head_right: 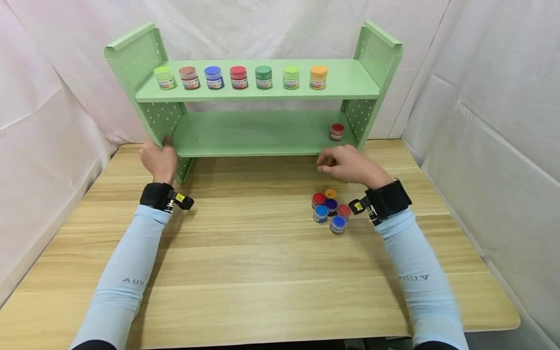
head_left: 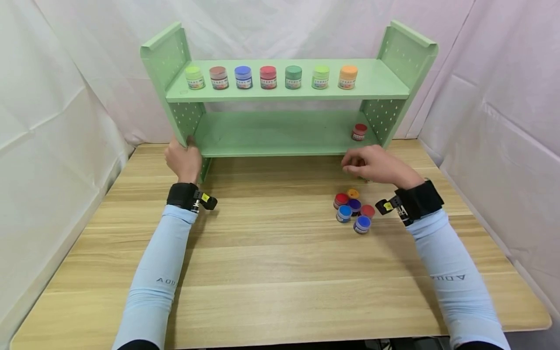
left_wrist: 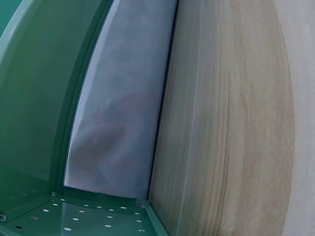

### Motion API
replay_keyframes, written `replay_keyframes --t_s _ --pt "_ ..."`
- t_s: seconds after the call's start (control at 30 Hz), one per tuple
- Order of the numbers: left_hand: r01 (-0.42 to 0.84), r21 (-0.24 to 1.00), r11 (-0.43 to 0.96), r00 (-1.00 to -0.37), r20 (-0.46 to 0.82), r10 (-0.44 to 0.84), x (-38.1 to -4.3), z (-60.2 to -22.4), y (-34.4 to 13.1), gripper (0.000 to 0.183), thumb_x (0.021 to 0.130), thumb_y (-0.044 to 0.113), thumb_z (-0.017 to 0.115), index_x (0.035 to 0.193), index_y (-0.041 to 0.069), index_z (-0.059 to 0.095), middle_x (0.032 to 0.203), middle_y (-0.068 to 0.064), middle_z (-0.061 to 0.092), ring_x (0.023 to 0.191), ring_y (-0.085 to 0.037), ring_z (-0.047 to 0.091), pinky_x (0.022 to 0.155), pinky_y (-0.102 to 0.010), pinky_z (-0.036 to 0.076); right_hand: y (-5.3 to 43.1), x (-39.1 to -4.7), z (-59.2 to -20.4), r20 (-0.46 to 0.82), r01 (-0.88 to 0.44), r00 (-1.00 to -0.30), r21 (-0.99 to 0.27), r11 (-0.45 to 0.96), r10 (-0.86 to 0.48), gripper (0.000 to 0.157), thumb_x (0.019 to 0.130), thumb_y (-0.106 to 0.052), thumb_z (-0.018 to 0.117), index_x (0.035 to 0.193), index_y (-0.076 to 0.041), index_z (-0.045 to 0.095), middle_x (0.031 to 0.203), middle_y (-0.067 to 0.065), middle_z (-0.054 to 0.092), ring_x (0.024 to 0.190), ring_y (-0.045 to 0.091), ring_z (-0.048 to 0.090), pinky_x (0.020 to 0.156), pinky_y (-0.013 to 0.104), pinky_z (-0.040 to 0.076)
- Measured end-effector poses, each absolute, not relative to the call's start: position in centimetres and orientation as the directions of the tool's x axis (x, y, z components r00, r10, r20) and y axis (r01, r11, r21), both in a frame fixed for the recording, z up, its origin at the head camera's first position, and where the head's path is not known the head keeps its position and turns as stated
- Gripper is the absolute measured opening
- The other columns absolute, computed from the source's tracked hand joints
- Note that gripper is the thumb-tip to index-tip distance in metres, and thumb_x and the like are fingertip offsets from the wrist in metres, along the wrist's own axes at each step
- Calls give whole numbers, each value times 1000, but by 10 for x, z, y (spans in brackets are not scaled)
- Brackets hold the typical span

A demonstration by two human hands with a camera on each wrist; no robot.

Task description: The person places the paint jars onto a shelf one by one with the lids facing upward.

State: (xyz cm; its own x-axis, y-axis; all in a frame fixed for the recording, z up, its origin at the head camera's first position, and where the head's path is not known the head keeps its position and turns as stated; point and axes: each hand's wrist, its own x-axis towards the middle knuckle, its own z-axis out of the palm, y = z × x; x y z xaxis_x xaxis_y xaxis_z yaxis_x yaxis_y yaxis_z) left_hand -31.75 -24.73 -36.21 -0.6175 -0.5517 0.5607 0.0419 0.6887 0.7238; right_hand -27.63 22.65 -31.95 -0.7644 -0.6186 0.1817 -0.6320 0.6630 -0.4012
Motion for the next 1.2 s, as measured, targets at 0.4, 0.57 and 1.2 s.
replay_keyframes --t_s 0.4,0.57,1.2 --pt "44 721 691 -622 561 -546 -319 -364 -242 26 94 19 54 115 9 67 111 -7 67 102 -18 61 85 -35 45 254 -288 -362 -30 -508 -806 -477 718 -591 18 93 -15 58 103 -6 69 93 5 66 60 20 58 53 32 48" --pt "65 707 704 -613 585 -531 -319 -360 -243 26 94 19 54 114 8 67 110 -7 67 102 -19 62 84 -35 45 256 -291 -366 -78 -471 -782 -576 668 -618 18 93 -10 57 105 -4 68 97 8 66 67 28 59 55 35 50" --pt "74 719 692 -606 583 -541 -316 -364 -247 25 93 17 55 111 7 68 108 -7 68 99 -19 62 84 -35 44 268 -301 -380 -138 -477 -646 -695 539 -750 35 81 4 64 116 0 64 108 6 64 93 24 58 79 37 48"
